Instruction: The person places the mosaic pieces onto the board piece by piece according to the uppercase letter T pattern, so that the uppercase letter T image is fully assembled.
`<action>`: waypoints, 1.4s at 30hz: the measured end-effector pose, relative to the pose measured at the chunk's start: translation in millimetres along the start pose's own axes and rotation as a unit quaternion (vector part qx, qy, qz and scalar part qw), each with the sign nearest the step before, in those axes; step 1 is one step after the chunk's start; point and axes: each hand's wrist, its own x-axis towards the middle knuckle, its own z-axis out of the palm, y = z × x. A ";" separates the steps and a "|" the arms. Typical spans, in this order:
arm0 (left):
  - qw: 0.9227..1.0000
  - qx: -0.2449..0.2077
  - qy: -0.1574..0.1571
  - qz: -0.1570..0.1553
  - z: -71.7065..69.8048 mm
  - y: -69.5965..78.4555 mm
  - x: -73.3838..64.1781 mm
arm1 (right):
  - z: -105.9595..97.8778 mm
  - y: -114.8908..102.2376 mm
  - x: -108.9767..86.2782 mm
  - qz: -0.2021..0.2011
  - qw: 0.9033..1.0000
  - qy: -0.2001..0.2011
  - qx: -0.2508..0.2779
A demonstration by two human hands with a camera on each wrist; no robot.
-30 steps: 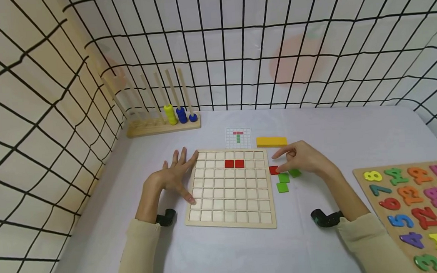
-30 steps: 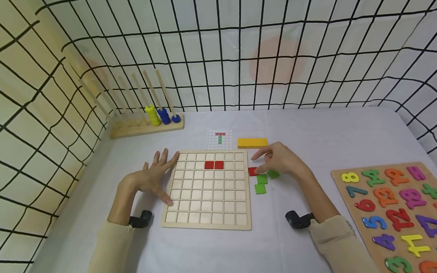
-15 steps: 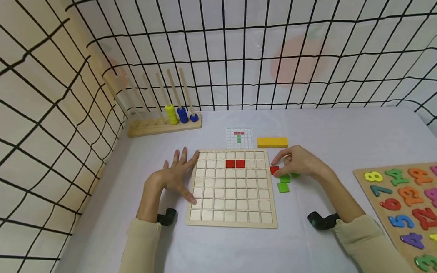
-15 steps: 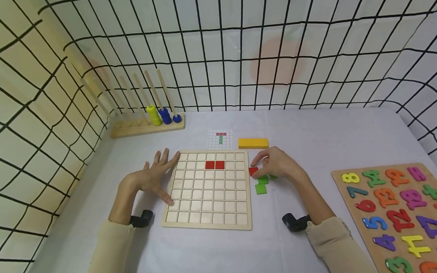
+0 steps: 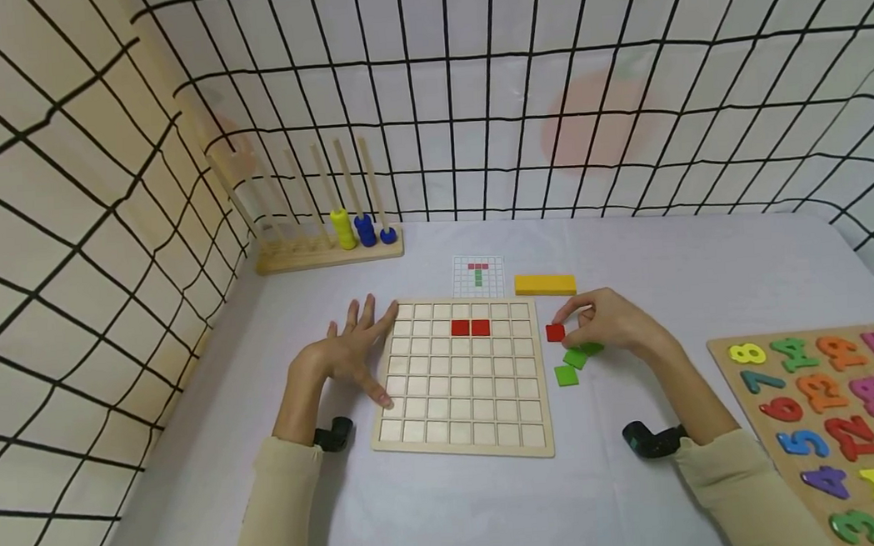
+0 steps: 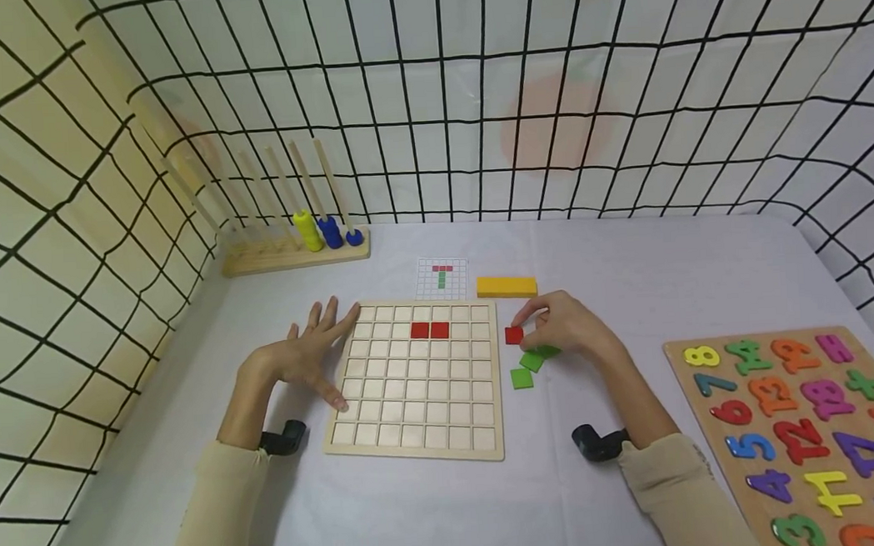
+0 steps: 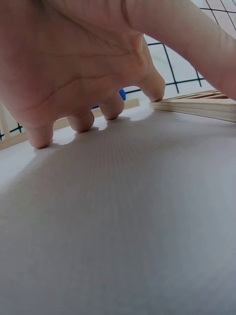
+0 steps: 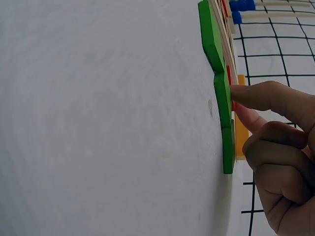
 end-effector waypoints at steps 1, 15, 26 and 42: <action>1.000 -0.001 0.000 0.000 -0.1 -0.1 -0.2 | -0.5 0.2 -0.3 0.000 1.000 -0.001 0.000; 1.000 0.000 -0.001 -0.001 -0.3 -2.9 -0.5 | -1.0 -0.6 0.8 -0.007 1.000 0.007 -0.006; 1.000 0.002 -0.002 -0.001 -1.1 0.4 -1.7 | 0.3 1.1 1.0 0.011 1.000 0.016 -0.001; 1.000 -0.002 -0.006 0.003 -1.3 -0.2 -1.4 | 0.0 -14.7 -0.7 -0.016 0.999 0.043 -0.026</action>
